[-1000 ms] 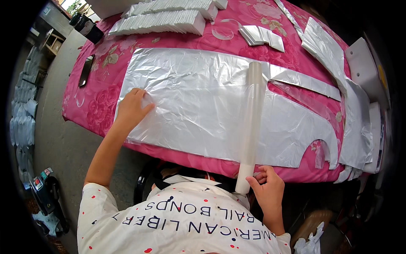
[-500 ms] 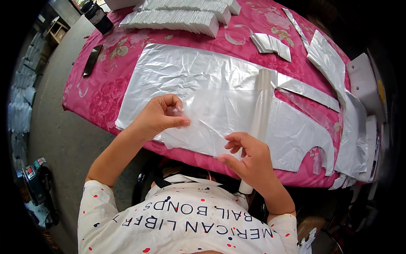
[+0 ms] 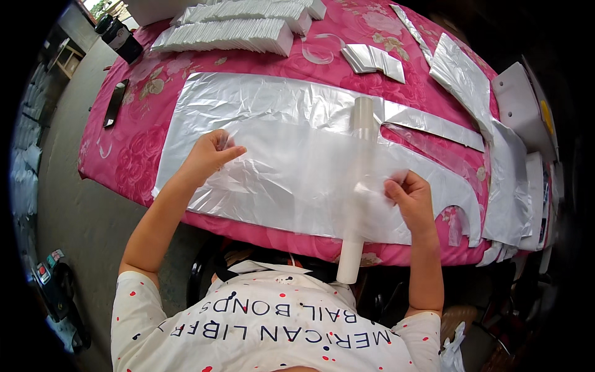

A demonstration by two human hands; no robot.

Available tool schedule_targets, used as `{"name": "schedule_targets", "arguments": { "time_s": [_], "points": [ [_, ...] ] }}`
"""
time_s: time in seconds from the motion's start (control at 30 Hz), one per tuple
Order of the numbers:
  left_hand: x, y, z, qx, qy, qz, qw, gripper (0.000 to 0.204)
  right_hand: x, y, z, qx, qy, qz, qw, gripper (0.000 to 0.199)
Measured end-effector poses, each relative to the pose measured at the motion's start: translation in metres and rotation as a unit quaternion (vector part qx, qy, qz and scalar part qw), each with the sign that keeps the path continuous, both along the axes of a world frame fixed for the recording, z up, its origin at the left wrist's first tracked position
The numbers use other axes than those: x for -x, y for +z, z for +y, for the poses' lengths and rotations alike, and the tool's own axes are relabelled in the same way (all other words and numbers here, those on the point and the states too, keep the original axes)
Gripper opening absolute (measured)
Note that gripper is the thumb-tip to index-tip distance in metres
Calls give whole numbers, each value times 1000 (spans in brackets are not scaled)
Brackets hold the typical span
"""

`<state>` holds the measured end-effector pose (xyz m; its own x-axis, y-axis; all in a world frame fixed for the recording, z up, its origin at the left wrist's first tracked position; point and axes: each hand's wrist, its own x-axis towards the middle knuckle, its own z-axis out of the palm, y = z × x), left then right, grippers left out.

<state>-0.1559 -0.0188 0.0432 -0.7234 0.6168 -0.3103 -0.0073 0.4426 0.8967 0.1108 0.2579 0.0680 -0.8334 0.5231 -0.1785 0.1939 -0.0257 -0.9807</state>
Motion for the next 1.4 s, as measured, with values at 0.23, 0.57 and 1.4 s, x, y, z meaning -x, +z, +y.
{"name": "schedule_targets", "arguments": {
  "time_s": [0.23, 0.57, 1.4],
  "points": [
    [2, -1, 4, 167, -62, 288, 941, 39, -197, -45, 182, -120, -200, -216, 948, 10],
    [-117, 4, 86, -20, -282, 421, 862, 48, -123, 1, 36, -281, -220, -152, 922, 17],
    [-162, -44, 129, 63, -332, 490, 803, 58, 47, -20, 44, -27, 111, -237, 965, 53]
  ]
}}
